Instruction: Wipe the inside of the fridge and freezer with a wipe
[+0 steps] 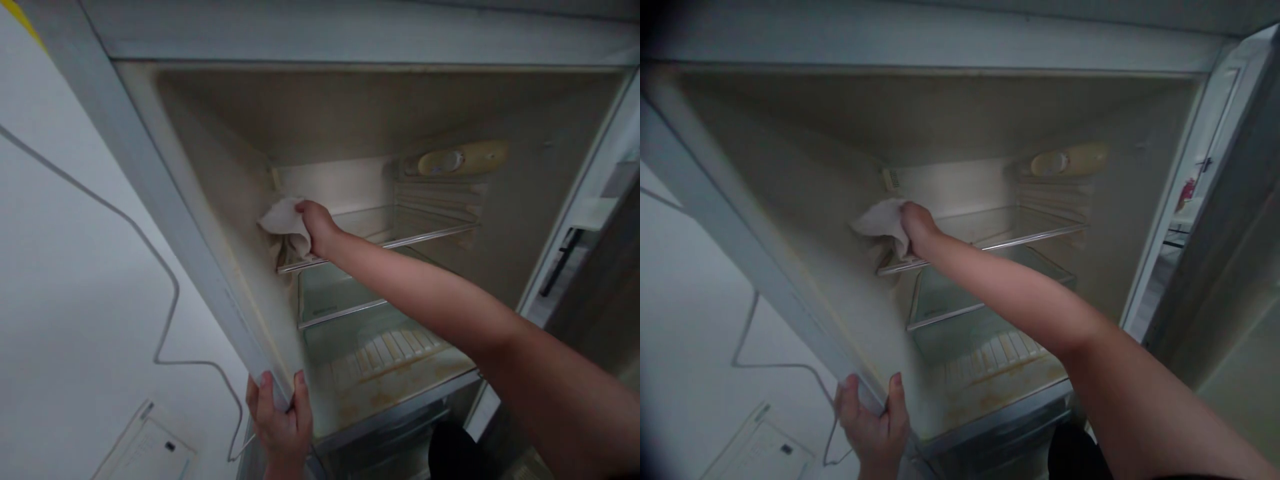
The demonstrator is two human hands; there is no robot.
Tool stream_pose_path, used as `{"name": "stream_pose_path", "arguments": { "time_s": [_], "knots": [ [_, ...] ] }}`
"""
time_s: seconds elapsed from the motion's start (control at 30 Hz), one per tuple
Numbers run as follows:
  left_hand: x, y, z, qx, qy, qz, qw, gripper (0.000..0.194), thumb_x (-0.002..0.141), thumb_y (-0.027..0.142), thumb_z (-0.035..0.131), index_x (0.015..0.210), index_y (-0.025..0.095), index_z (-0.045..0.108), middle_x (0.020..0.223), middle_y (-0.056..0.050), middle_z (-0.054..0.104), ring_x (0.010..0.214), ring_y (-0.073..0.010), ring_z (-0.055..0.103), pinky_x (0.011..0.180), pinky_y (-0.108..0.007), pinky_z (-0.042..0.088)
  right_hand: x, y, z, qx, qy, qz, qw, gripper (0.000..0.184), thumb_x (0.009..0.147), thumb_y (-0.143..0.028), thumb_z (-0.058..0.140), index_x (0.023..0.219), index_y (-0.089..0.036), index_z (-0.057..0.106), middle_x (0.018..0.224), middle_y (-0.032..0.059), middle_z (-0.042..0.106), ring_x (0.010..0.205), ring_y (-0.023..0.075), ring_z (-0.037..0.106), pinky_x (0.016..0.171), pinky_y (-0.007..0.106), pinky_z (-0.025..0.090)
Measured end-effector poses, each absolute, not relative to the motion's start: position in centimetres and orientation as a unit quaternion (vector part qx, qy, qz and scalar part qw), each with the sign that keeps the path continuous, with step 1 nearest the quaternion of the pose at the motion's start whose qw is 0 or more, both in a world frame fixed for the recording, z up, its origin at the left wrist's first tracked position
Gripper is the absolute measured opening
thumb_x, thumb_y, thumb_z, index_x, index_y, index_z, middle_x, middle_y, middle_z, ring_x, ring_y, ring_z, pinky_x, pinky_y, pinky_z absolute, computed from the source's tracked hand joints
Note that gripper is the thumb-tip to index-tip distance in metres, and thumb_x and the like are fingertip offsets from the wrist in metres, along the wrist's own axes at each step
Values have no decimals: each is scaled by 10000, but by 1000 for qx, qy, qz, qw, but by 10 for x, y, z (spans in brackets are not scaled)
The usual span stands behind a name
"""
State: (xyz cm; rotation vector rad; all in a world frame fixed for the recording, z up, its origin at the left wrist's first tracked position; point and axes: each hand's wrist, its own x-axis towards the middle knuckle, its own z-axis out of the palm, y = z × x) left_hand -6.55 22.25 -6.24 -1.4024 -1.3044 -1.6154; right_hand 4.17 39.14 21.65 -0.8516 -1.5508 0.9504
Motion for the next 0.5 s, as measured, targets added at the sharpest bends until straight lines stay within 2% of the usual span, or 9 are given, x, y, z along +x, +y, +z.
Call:
{"name": "stream_pose_path", "arguments": {
  "time_s": [0.07, 0.17, 0.23, 0.3, 0.37, 0.43, 0.5],
  "knots": [
    [-64, 222, -60, -532, -494, -615, 309, 586, 809, 261, 771, 1315, 157, 494, 1252, -167, 569, 1163, -292, 604, 929, -450, 545, 77, 384, 212, -404, -643, 317, 568, 462, 1008, -280, 209, 1163, -143, 622, 1000, 87, 707, 1094, 240, 663, 889, 366, 574],
    [-63, 222, -57, -525, -509, -624, 275, 561, 798, 326, 776, 1263, 138, 524, 1208, -173, 587, 1149, -312, 612, 883, -439, 559, 139, 382, 212, -461, -654, 47, 599, 499, 1018, -277, 159, 1195, -176, 615, 1224, 124, 660, 1262, 246, 578, 1047, 412, 502],
    [-64, 222, -56, -520, -516, -629, 262, 565, 785, 345, 783, 1245, 129, 537, 1189, -173, 591, 1126, -313, 617, 870, -442, 561, 178, 389, 217, -419, -716, -135, 542, 458, 992, -251, 245, 1282, -143, 582, 1398, 156, 578, 1405, 249, 459, 1181, 437, 388],
    [-65, 224, -56, -525, -503, -628, 278, 591, 786, 334, 786, 1276, 125, 530, 1186, -174, 591, 1098, -307, 623, 882, -452, 553, 211, 403, 225, -361, -782, -263, 435, 532, 927, -223, 387, 1431, -82, 481, 1585, 176, 398, 1543, 255, 246, 1276, 456, 229],
    [-66, 226, -56, -539, -478, -621, 309, 652, 787, 327, 790, 1335, 119, 505, 1189, -183, 592, 1089, -318, 625, 897, -473, 546, 236, 423, 232, -354, -810, -311, 350, 686, 855, -197, 473, 1513, -19, 389, 1655, 202, 253, 1581, 275, 115, 1300, 472, 130],
    [-68, 228, -56, -544, -468, -615, 326, 690, 787, 326, 790, 1373, 113, 493, 1196, -198, 592, 1089, -338, 626, 921, -505, 534, 254, 446, 236, -399, -805, -289, 331, 671, 831, -190, 460, 1464, 32, 453, 1626, 243, 284, 1565, 301, 176, 1287, 484, 129],
    [-70, 230, -57, -540, -467, -618, 330, 687, 772, 343, 798, 1355, 113, 516, 1175, -192, 593, 1072, -347, 626, 951, -537, 518, 267, 469, 238, -445, -781, -237, 369, 554, 851, -202, 364, 1247, 96, 611, 1545, 295, 383, 1522, 304, 285, 1255, 470, 166]
  ]
}}
